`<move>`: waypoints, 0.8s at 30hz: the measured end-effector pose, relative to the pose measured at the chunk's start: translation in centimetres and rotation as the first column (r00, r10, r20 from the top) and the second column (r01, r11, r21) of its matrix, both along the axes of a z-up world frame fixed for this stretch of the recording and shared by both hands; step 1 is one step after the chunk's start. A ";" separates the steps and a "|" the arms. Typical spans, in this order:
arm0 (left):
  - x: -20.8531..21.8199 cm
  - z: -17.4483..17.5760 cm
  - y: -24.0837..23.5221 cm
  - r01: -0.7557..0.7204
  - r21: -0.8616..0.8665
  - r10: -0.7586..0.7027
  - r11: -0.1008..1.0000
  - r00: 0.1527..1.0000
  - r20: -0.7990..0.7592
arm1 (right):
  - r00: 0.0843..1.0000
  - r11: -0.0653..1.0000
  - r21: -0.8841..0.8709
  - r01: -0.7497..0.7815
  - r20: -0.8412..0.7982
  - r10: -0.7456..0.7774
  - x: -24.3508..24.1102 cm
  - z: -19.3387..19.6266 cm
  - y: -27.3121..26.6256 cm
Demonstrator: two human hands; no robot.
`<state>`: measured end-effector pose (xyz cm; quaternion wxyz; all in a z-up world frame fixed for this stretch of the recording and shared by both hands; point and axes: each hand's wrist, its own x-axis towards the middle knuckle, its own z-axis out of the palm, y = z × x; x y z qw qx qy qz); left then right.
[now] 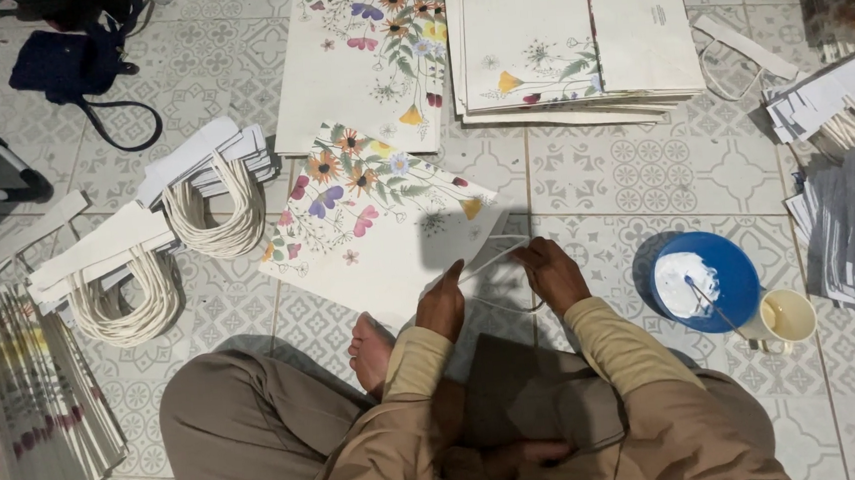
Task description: The person sits on the floor and assembles paper bags by applying glue to a white paper strip with a toothbrush, then attaching the strip to the bag to form a handle. They repeat this process for multiple bags, stacking completed ones nearby.
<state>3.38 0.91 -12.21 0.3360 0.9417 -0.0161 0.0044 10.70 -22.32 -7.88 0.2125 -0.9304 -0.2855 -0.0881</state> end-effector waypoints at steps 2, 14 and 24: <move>0.2 -1.1 0.0 0.002 0.023 -0.002 1.000 1.000 -0.003 | 1.000 1.000 0.007 -0.012 -0.002 0.012 0.5 -1.1 -0.6; -0.1 0.3 -0.1 0.027 -0.007 -0.027 1.000 0.995 -0.091 | 0.910 0.890 0.403 -0.212 -0.252 0.330 -3.4 1.3 2.5; 0.0 -0.7 -0.4 -0.003 -0.005 0.002 1.000 0.990 -0.143 | 0.915 0.889 0.403 -0.220 -0.231 0.331 -3.7 -0.2 2.8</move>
